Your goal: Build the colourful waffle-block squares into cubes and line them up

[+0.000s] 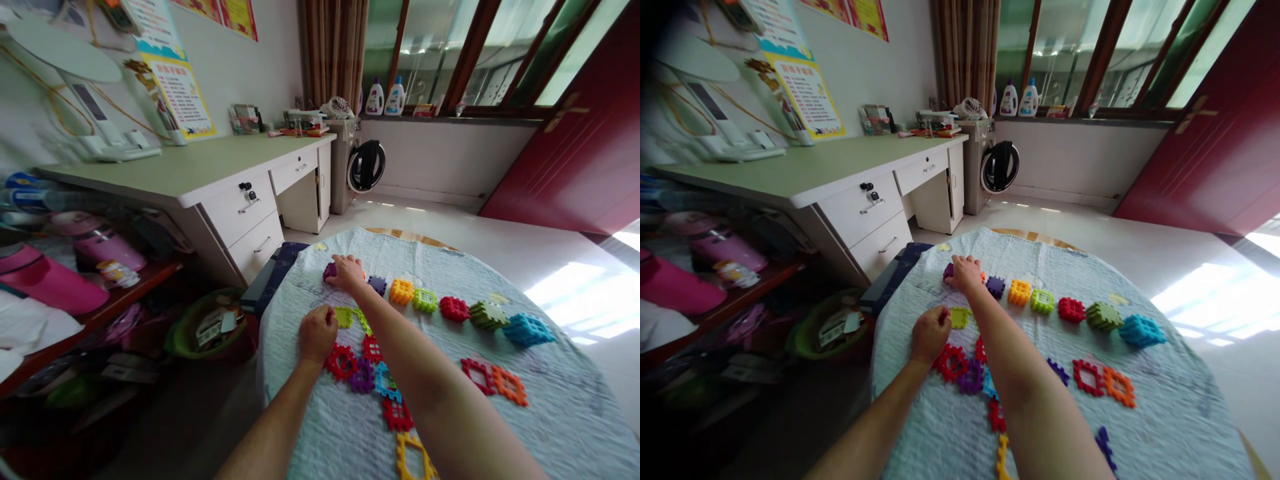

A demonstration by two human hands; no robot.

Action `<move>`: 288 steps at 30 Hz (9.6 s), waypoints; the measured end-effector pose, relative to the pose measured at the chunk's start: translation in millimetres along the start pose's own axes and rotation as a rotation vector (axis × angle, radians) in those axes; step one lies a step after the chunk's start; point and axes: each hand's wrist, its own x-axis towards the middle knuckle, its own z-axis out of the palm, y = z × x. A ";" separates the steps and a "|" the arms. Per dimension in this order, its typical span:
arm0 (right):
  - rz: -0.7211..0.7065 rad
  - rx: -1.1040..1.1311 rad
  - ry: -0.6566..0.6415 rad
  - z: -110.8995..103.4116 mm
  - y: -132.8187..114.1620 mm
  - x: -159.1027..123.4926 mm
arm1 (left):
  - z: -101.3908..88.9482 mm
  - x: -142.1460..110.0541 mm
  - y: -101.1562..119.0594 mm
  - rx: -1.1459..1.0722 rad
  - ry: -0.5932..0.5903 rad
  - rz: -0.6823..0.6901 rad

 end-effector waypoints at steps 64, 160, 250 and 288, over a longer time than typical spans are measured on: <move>0.372 -0.068 0.553 -8.1 172.6 -356.4 | -96.0 -17.9 -13.9 -0.152 -0.782 -0.040; 0.508 0.073 0.497 -22.8 153.2 -353.6 | 139.3 75.8 276.3 0.477 -0.730 0.826; 0.568 0.364 0.356 -45.6 99.5 -336.1 | -17.4 -32.9 1.0 -0.312 -0.113 0.096; 0.138 0.124 -0.274 -58.3 68.0 -315.7 | -14.7 -32.1 -3.5 -0.314 -0.114 0.104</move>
